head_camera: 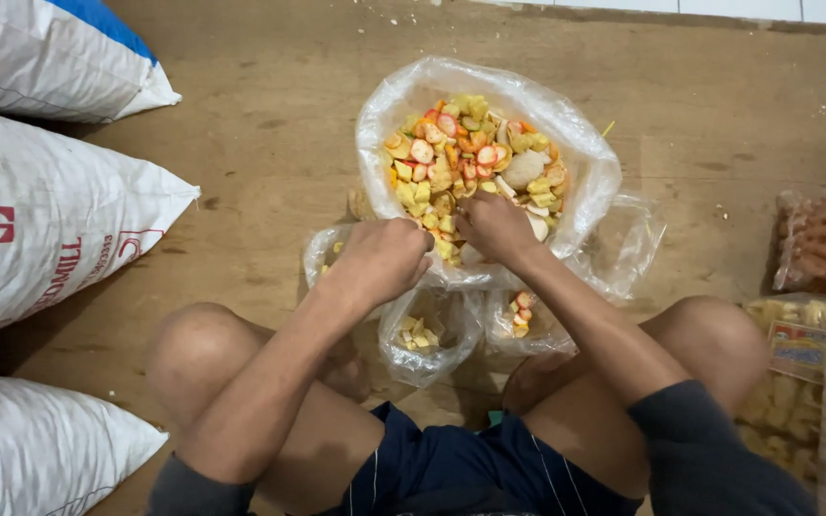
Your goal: A person is sitting on the floor and manually sorting crackers or chips from a large plastic bag into smaller ones.
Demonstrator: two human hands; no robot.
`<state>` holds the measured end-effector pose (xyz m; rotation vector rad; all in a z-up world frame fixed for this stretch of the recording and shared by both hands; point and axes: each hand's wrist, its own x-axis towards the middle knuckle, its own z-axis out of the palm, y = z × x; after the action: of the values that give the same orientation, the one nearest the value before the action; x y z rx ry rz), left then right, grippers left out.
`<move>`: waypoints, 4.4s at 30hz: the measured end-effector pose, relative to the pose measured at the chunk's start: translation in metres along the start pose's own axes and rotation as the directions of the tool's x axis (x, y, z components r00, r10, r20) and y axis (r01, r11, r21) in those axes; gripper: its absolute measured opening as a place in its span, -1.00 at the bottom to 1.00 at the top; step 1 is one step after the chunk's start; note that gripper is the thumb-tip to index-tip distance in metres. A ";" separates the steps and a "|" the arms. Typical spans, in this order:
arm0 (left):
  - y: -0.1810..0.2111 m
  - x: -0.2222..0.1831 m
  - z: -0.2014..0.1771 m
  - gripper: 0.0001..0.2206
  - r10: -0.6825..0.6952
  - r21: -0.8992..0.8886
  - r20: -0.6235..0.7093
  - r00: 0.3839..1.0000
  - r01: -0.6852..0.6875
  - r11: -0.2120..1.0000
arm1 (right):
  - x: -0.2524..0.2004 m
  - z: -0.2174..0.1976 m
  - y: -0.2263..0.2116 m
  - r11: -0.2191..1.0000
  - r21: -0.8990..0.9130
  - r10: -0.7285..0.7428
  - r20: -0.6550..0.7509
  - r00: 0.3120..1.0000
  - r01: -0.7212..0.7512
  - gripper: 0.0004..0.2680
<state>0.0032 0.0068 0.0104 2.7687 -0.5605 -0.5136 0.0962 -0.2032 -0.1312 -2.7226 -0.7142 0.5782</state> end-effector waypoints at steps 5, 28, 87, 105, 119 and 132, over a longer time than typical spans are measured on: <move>-0.007 -0.005 0.002 -0.79 -0.045 -0.013 -0.011 0.999 0.044 0.999 | 0.001 0.012 -0.005 0.998 -0.029 0.055 -0.054 0.997 -0.057 -0.78; -0.005 -0.003 0.007 -0.77 0.016 -0.025 -0.046 0.999 -0.017 1.000 | -0.015 -0.044 0.003 0.969 0.211 0.173 -0.190 0.966 -0.132 -0.82; -0.015 0.012 0.015 -0.74 0.059 0.034 0.072 0.996 -0.062 0.998 | -0.006 -0.011 0.008 0.998 0.040 -0.051 -0.032 0.998 0.053 -0.77; -0.007 0.017 0.027 -0.60 0.078 0.055 -0.217 0.973 -0.068 0.996 | -0.071 -0.100 -0.033 0.660 0.751 -0.013 0.027 1.000 -0.011 -0.83; 0.013 -0.001 -0.005 -0.68 0.177 -0.146 0.225 0.958 -0.146 0.978 | -0.107 -0.101 -0.065 0.780 0.615 -0.203 0.423 0.883 -0.116 -0.85; -0.007 0.013 0.011 -0.78 0.125 0.058 -0.058 0.990 -0.121 0.991 | -0.093 -0.127 -0.004 0.847 0.523 0.078 0.045 0.996 -0.090 -0.80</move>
<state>0.0122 0.0061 -0.0053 2.7677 -0.7357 -0.3893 0.0765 -0.2674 0.0112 -2.2402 -0.3662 0.7044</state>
